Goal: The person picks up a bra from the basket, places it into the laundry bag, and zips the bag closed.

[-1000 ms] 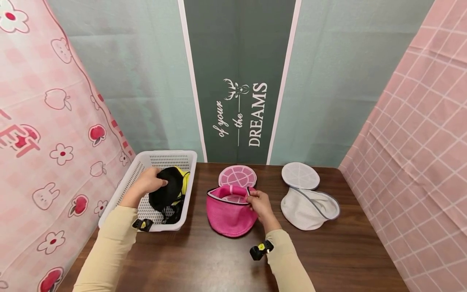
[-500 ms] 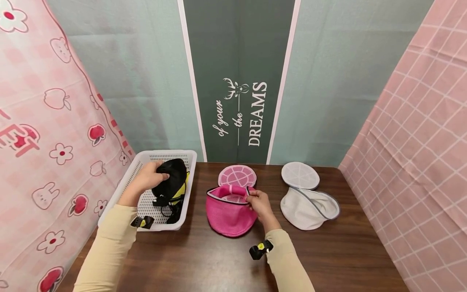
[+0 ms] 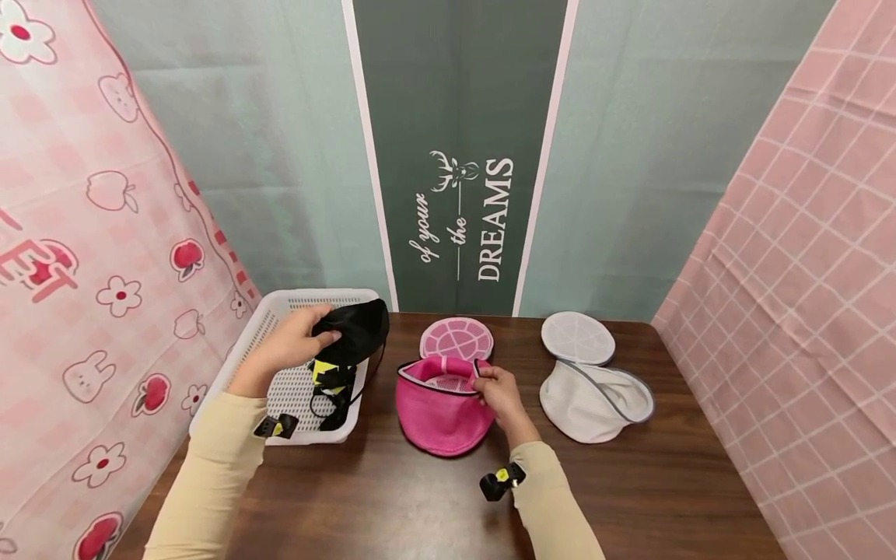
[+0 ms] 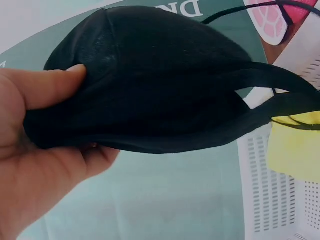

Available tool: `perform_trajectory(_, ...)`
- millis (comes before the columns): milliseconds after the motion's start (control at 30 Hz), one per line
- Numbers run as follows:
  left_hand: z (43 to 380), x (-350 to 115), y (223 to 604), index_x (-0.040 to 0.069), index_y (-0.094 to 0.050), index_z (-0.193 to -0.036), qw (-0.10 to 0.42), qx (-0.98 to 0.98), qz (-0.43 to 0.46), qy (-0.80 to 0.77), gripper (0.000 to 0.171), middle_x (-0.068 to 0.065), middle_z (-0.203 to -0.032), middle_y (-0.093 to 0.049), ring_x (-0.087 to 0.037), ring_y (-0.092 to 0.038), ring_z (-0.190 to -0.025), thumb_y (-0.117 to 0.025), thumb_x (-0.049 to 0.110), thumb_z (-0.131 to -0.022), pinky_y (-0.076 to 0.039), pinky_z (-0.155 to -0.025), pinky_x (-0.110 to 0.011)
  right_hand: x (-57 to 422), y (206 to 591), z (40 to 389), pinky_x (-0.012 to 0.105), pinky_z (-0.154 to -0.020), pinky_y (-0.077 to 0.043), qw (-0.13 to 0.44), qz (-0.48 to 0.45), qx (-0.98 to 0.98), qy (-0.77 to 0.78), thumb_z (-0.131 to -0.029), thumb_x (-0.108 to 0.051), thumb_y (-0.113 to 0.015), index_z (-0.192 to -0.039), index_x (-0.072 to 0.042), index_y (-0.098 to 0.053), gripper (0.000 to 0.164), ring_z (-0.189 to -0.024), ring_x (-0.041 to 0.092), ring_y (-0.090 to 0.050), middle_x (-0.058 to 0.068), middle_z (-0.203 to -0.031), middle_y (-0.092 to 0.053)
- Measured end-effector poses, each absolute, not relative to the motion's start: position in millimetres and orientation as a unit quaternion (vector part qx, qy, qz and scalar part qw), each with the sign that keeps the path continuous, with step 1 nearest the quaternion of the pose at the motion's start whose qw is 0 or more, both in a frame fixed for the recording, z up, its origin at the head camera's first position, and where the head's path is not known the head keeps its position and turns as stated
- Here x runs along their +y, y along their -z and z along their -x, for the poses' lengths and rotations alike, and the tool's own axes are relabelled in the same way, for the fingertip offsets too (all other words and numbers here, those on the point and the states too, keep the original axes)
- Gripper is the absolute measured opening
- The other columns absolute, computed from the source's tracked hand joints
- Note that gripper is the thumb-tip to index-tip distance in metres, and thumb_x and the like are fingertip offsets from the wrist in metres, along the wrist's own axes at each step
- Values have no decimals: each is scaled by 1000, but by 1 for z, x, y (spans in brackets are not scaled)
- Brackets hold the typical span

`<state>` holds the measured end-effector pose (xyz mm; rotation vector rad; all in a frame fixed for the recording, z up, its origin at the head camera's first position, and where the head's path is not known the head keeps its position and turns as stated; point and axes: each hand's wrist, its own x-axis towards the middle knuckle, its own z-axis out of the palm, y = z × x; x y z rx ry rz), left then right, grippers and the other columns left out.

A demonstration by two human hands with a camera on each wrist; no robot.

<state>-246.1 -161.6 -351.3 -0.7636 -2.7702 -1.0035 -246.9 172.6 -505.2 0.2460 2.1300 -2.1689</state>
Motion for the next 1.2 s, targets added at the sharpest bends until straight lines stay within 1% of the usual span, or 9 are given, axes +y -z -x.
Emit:
perform_trajectory(167, 247, -155, 350, 6, -51, -85, 52, -899, 246, 359, 7, -4, -71, -47, -21, -44, -67, -58, 4, -87, -37, -64, -36, 170, 502, 247, 20, -47, -38, 46, -75, 699, 710, -83, 8, -55, -108, 17, -48, 27, -53, 8, -46, 5, -73, -53)
perform_trajectory(300, 247, -149, 347, 6, -49, -84, 68, -888, 249, 380, 9, -4, -69, -45, -21, -44, -65, -57, 4, -88, -36, -62, -36, 169, 502, 249, 19, -46, -37, 44, -79, 695, 714, -82, 9, -55, -108, 17, -49, 28, -52, 8, -46, 5, -72, -54)
perform_trajectory(400, 246, -144, 344, 5, -51, -86, 86, -881, 248, 393, 7, -4, -70, -47, -21, -45, -65, -58, 4, -88, -37, -62, -36, 167, 503, 249, 20, -46, -37, 44, -78, 695, 714, -82, 10, -55, -107, 17, -48, 27, -52, 9, -45, 5, -72, -54)
perform_trajectory(667, 246, -132, 338, 4, -53, -87, 102, -852, 245, 450, 5, -8, -76, -52, -23, -48, -70, -59, 4, -87, -39, -63, -37, 164, 506, 250, 19, -45, -37, 39, -75, 692, 716, -81, 10, -54, -105, 18, -50, 26, -51, 9, -45, 5, -71, -54)
perform_trajectory(833, 247, -124, 334, 2, -56, -89, 101, -834, 250, 481, 5, -9, -80, -57, -22, -52, -73, -60, 4, -87, -42, -66, -37, 164, 505, 249, 19, -45, -37, 43, -75, 696, 713, -82, 10, -54, -106, 18, -49, 26, -52, 8, -45, 5, -71, -54)
perform_trajectory(967, 247, -118, 331, 1, -57, -88, 103, -820, 250, 504, 6, -9, -79, -57, -21, -52, -71, -61, 4, -87, -42, -63, -35, 165, 503, 247, 20, -46, -38, 55, -76, 691, 717, -83, 10, -54, -108, 19, -48, 27, -53, 8, -46, 5, -72, -55)
perform_trajectory(1067, 245, -112, 326, -3, -57, -89, 104, -805, 256, 524, 6, -11, -78, -57, -21, -52, -71, -60, 2, -87, -42, -62, -34, 166, 498, 245, 20, -46, -38, 61, -72, 687, 720, -83, 11, -53, -108, 21, -47, 28, -53, 9, -46, 6, -72, -54)
perform_trajectory(1200, 243, -104, 320, -7, -58, -92, 108, -790, 258, 546, 7, -16, -84, -59, -23, -53, -76, -59, -4, -86, -43, -66, -35, 163, 486, 240, 20, -47, -39, 63, -64, 690, 718, -83, 12, -51, -108, 22, -45, 28, -53, 9, -47, 7, -72, -54)
